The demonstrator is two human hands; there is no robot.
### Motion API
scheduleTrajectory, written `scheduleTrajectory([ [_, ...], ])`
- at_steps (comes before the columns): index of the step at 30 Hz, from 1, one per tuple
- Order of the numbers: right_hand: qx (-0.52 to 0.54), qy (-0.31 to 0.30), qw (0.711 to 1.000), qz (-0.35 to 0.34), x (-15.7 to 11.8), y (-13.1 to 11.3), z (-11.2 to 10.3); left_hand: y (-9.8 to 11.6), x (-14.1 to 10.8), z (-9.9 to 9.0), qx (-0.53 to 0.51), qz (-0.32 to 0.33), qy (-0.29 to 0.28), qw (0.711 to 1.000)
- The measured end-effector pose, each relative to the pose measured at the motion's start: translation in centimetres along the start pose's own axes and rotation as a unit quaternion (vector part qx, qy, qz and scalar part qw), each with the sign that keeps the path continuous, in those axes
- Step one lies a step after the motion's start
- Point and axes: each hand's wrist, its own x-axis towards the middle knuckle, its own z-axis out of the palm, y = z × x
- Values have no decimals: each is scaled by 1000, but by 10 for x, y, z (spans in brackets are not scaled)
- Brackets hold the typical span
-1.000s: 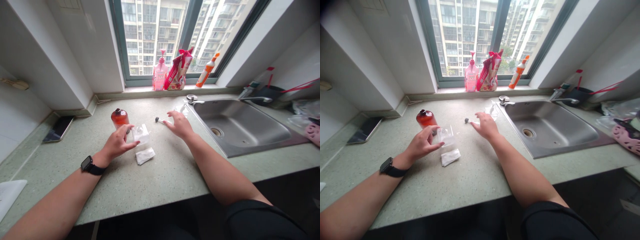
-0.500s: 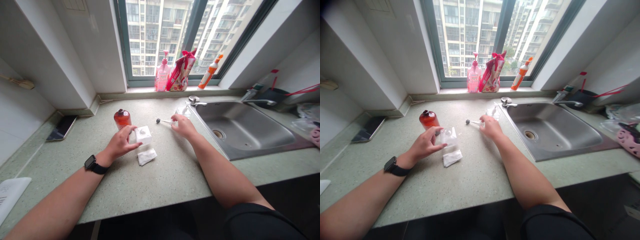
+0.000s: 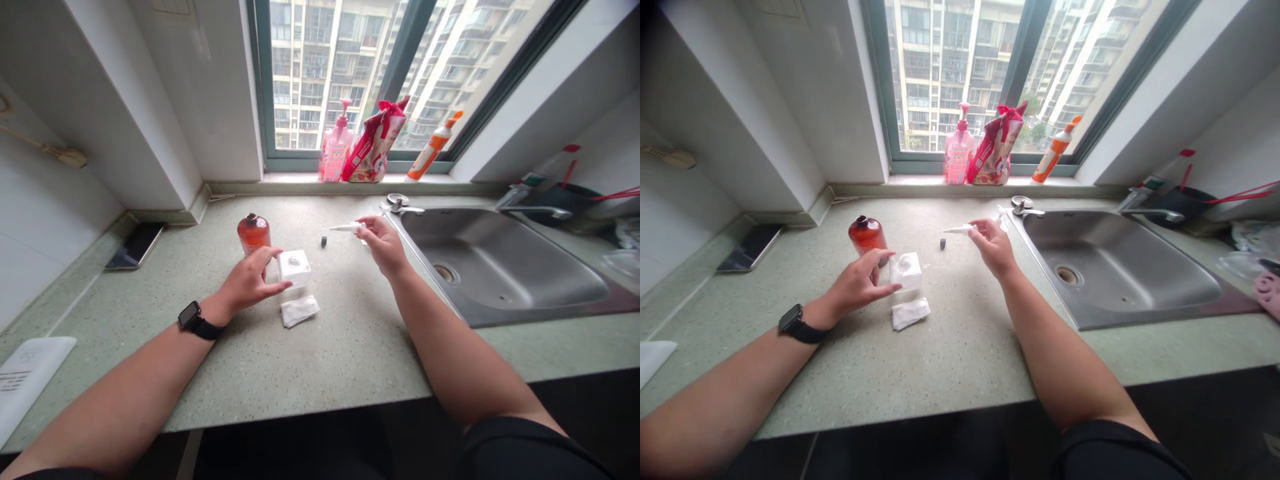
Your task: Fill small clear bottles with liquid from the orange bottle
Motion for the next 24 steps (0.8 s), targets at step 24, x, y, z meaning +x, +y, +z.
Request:
scheduleTrajectory([
  [24, -14, -138, 968, -208, -54, -44, 43, 7, -3, 8, 81, 92, 55, 991],
])
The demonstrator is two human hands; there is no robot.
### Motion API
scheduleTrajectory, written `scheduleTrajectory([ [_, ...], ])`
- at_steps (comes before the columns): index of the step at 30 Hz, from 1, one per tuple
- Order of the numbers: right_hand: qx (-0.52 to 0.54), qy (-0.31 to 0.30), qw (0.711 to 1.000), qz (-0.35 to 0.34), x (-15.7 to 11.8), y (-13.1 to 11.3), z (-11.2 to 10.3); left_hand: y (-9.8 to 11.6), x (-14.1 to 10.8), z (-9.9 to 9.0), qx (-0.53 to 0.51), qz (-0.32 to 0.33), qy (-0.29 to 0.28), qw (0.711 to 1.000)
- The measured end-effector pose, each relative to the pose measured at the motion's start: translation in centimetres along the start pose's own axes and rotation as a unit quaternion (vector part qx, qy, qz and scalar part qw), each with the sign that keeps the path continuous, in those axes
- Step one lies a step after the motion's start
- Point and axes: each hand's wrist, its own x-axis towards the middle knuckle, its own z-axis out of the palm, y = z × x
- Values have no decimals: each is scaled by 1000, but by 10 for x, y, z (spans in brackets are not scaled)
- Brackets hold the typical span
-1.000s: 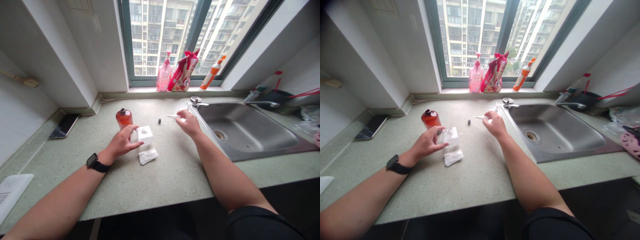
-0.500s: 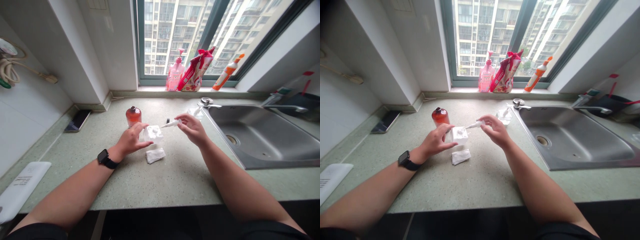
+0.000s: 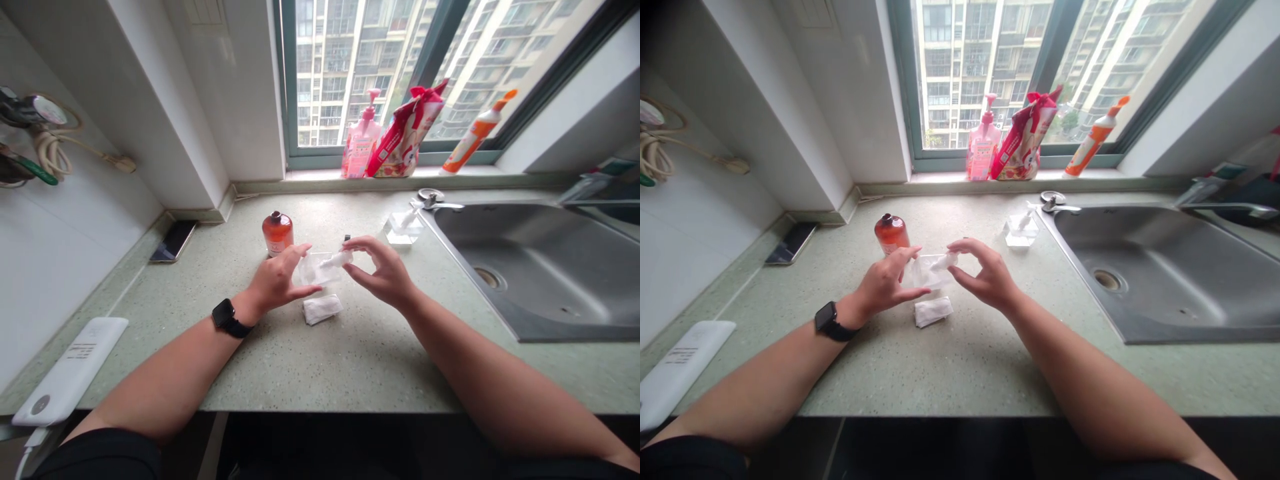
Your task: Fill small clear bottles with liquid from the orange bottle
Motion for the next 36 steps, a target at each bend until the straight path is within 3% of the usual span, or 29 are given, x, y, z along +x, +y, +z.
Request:
scheduleTrajectory([
  [7, 42, -20, 999, 28, -7, 4, 16, 5, 1, -3, -19, -1, -15, 1000],
  [16, 222, -37, 967, 118, -6, 7, 19, 12, 6, -9, -144, -61, -29, 987],
  [19, 272, -40, 950, 149, -4, 8, 21, 13, 8, -10, -213, -99, -48, 971],
  [23, 312, -55, 929, 192, -3, 11, 22, 13, 9, -8, -322, -166, -125, 924],
  [26, 359, -73, 905, 216, -3, 12, 22, 8, 8, -6, -347, -178, -157, 907],
  [29, 389, -83, 889, 226, -4, 10, 24, 4, 7, -4, -351, -179, -162, 905],
  [32, 383, -66, 894, 221, -4, 9, 26, 3, 7, -3, -367, -187, -158, 898],
  [36, 357, -31, 905, 226, -2, 10, 25, 6, 9, -5, -344, -201, -87, 913],
])
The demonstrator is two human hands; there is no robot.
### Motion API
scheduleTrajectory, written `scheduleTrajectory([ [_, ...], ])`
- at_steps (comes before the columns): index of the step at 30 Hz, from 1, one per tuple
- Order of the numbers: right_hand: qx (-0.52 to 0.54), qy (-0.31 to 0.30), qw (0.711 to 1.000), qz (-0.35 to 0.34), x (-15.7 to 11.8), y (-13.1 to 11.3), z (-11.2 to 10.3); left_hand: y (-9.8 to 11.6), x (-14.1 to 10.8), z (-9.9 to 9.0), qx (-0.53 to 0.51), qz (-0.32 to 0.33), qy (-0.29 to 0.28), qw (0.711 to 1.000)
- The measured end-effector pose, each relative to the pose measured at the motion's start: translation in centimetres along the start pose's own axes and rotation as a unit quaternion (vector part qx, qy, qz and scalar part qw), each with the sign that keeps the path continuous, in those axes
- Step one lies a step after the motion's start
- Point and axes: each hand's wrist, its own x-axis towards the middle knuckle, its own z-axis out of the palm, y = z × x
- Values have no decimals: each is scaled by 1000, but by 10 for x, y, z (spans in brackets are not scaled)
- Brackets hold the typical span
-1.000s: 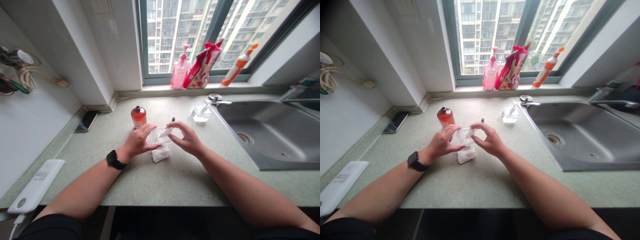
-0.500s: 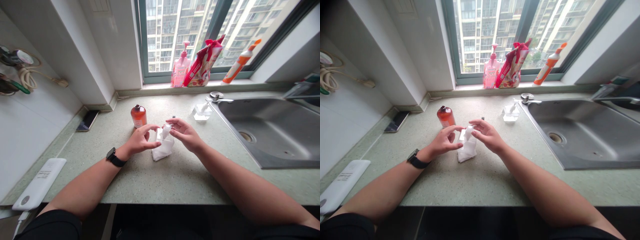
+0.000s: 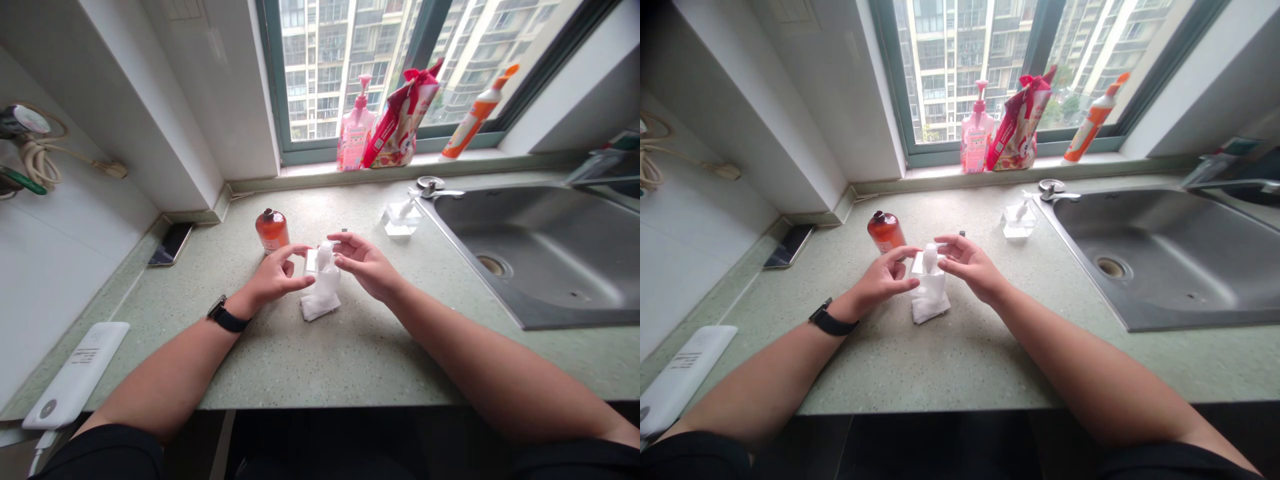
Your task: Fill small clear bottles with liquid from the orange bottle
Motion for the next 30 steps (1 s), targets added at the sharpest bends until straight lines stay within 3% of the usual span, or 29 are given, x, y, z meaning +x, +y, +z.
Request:
scheduleTrajectory([
  [3, -30, 33, 999, -12, 2, -1, -5, 2, 0, -1, 43, 27, 64, 997],
  [6, -78, 59, 995, -26, 2, -3, -8, 1, 0, -3, 72, 46, 91, 992],
  [12, -107, -11, 992, -60, -3, -4, 0, -6, 1, -3, 120, 85, 82, 986],
  [17, -150, 113, 977, -100, 0, 6, -8, -10, 2, -3, 124, 102, 108, 981],
  [19, -139, 133, 976, -107, 2, 8, -11, -11, 2, -3, 128, 109, 111, 979],
  [26, -129, -24, 985, -112, -5, 6, -3, -13, 2, -2, 130, 137, 89, 978],
  [30, -159, 40, 980, -115, -1, 8, -13, -14, 2, -3, 130, 138, 94, 978],
])
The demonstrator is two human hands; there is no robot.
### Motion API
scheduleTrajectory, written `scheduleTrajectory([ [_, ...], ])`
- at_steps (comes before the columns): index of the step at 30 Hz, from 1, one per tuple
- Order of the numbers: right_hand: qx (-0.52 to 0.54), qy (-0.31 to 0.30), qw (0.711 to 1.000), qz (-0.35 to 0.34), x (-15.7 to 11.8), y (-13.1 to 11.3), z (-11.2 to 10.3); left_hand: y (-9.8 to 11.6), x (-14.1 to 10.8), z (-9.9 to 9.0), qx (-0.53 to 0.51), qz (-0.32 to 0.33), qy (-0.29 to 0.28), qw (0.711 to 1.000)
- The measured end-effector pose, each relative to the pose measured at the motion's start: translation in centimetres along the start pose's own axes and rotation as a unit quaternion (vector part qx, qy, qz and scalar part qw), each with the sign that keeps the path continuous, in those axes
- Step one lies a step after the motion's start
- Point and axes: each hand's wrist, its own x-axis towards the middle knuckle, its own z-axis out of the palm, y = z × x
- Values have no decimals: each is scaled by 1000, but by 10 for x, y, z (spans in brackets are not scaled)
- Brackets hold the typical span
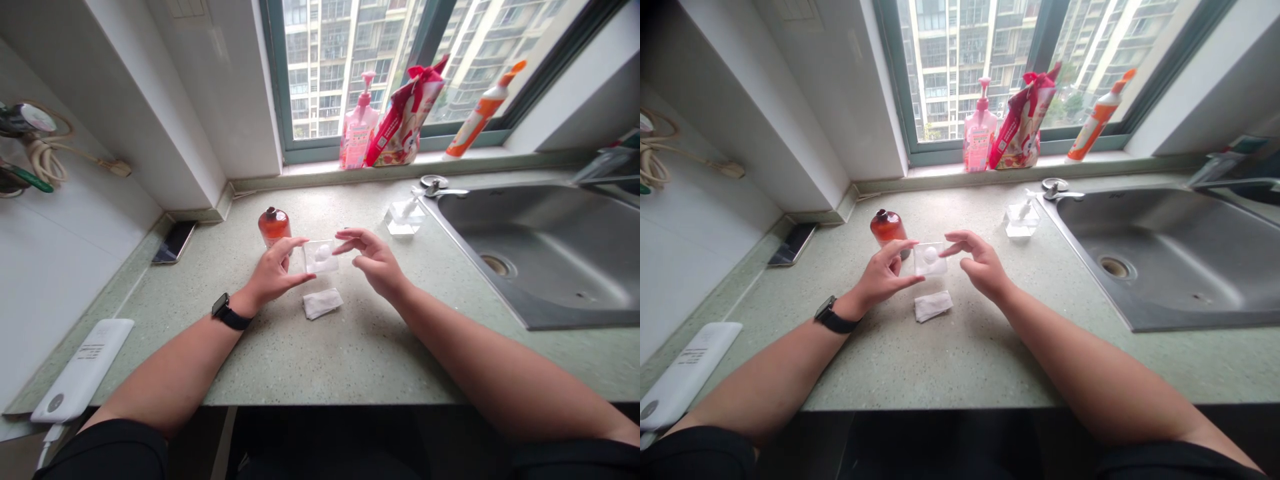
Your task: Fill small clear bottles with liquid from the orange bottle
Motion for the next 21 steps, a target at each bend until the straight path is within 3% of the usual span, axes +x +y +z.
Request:
scheduleTrajectory([
  [2, -9, 38, 999, -6, 3, 4, -5, -1, 0, 0, 0, -1, 5, 1000],
  [4, -16, 34, 999, -12, 4, 6, -7, -1, 0, 0, 0, 4, 5, 1000],
  [9, -103, -77, 990, -53, -1, -3, -1, 1, 0, 0, 3, 23, -33, 999],
  [12, -136, -99, 983, -78, -3, -9, 4, 3, 0, 1, 5, 33, -60, 998],
  [18, -159, 4, 984, -85, -6, -7, 15, 7, -1, 4, 18, 34, -48, 998],
  [21, -165, 18, 982, -90, -6, -8, 16, 8, -1, 4, 16, 36, -40, 998],
])
